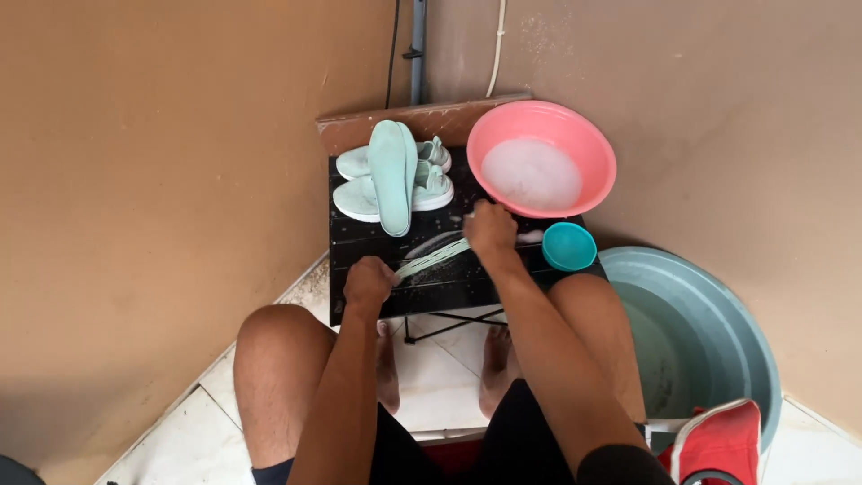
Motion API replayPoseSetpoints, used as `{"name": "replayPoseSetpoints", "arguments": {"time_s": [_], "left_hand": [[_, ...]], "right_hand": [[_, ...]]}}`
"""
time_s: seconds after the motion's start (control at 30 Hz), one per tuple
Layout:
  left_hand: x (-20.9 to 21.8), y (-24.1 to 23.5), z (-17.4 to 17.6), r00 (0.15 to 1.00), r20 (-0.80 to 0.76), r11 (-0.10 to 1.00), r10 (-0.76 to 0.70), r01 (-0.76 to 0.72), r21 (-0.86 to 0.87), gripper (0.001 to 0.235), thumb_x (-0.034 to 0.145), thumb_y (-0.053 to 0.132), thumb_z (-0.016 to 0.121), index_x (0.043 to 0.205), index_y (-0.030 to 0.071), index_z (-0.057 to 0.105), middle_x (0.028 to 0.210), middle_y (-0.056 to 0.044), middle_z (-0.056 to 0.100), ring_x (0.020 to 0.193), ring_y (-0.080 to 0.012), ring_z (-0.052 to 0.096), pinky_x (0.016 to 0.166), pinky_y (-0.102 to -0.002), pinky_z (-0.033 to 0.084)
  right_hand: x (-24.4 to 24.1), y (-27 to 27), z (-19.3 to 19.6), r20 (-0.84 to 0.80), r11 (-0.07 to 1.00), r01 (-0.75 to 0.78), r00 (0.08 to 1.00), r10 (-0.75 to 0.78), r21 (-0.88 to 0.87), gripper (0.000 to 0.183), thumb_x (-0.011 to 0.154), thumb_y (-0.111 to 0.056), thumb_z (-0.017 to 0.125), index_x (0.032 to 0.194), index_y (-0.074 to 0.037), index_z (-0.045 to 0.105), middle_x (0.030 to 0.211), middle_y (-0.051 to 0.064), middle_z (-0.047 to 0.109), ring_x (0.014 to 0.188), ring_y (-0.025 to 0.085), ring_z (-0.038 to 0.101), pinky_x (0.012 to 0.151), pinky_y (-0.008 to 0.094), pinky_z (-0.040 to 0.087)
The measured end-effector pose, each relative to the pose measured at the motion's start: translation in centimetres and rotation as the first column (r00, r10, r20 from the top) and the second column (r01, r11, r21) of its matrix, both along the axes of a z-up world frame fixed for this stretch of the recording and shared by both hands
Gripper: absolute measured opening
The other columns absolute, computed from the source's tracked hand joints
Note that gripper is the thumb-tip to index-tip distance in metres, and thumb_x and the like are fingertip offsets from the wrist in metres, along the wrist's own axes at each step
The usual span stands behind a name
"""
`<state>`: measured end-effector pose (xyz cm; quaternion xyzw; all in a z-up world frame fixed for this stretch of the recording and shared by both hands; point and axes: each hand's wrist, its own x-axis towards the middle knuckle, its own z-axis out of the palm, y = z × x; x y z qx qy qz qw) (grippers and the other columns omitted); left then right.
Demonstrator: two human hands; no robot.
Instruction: The person unties and removes shoelaces from a pair of light blue sneakers. They then scrub the shoelaces with a brush using soapy water from a pink basin, rinse them with water from a blue cup, and finally place the clean shoelaces back into the sneakers.
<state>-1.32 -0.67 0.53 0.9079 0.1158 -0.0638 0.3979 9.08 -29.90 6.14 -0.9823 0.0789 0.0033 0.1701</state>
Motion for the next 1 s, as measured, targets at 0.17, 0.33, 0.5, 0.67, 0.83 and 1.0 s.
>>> {"name": "replayPoseSetpoints", "arguments": {"time_s": [0.17, 0.33, 0.5, 0.67, 0.83, 1.0], "left_hand": [[1.8, 0.8, -3.0, 1.0, -0.008, 0.999, -0.015, 0.016, 0.04, 0.022, 0.11, 0.013, 0.082, 0.093, 0.004, 0.091, 0.083, -0.023, 0.085, 0.082, -0.0396, 0.087, 0.064, -0.051, 0.069], [0.8, 1.0, -2.1, 1.0, 0.003, 0.996, -0.025, 0.025, -0.082, 0.019, 0.11, 0.014, 0.082, 0.097, 0.004, 0.092, 0.088, -0.022, 0.088, 0.082, -0.0349, 0.086, 0.064, -0.053, 0.069], [0.7, 0.8, -1.2, 0.999, -0.008, 0.997, -0.041, 0.04, -0.063, 0.013, 0.106, 0.011, 0.092, 0.103, -0.001, 0.092, 0.093, -0.028, 0.088, 0.087, -0.0387, 0.087, 0.068, -0.057, 0.071], [0.0, 0.5, -1.2, 0.999, 0.015, 0.999, -0.032, 0.032, -0.004, 0.012, 0.107, 0.013, 0.092, 0.101, 0.002, 0.091, 0.095, -0.026, 0.089, 0.092, -0.0396, 0.086, 0.071, -0.059, 0.072], [0.1, -0.4, -0.1, 0.999, 0.013, 0.975, -0.052, 0.048, 0.218, 0.021, 0.106, 0.02, 0.097, 0.103, 0.001, 0.088, 0.102, -0.026, 0.087, 0.102, -0.038, 0.086, 0.08, -0.059, 0.074], [0.4, -0.7, -2.8, 0.985, 0.09, 0.898, -0.15, 0.097, 0.428, 0.044, 0.097, 0.043, 0.104, 0.114, 0.01, 0.079, 0.117, -0.018, 0.077, 0.122, -0.0439, 0.078, 0.097, -0.067, 0.07]], "right_hand": [[-8.4, 11.6, 0.8, 0.04, 0.873, -0.326, 0.941, 0.336, 0.363, 0.036, 0.103, -0.035, 0.085, 0.123, -0.007, 0.094, 0.119, 0.027, 0.092, 0.126, 0.053, 0.086, 0.109, 0.064, 0.07], [-3.5, 6.2, -2.6, -0.029, 0.884, -0.289, 0.946, 0.322, 0.368, 0.044, 0.105, -0.039, 0.089, 0.119, 0.002, 0.093, 0.116, 0.038, 0.089, 0.122, 0.058, 0.086, 0.107, 0.064, 0.07], [-1.2, -2.0, 1.0, 0.018, 0.992, -0.083, 0.996, 0.082, 0.097, 0.043, 0.111, -0.04, 0.084, 0.123, 0.001, 0.093, 0.107, 0.027, 0.09, 0.107, 0.05, 0.09, 0.091, 0.063, 0.074], [2.2, -1.9, 4.2, 0.226, 0.966, -0.116, 0.972, 0.063, 0.23, 0.055, 0.111, -0.051, 0.079, 0.124, 0.001, 0.089, 0.117, 0.038, 0.087, 0.122, 0.062, 0.083, 0.104, 0.072, 0.066], [9.1, -9.9, 5.7, 0.209, 0.983, 0.089, 0.97, -0.121, 0.159, 0.068, 0.119, -0.065, 0.068, 0.143, -0.002, 0.079, 0.134, 0.038, 0.083, 0.135, 0.059, 0.08, 0.112, 0.067, 0.066], [10.7, -14.8, 2.9, 0.036, 0.981, 0.13, 0.991, -0.127, -0.142, 0.064, 0.129, -0.045, 0.045, 0.174, -0.003, 0.064, 0.151, 0.032, 0.081, 0.16, 0.053, 0.062, 0.127, 0.071, 0.045]]}}
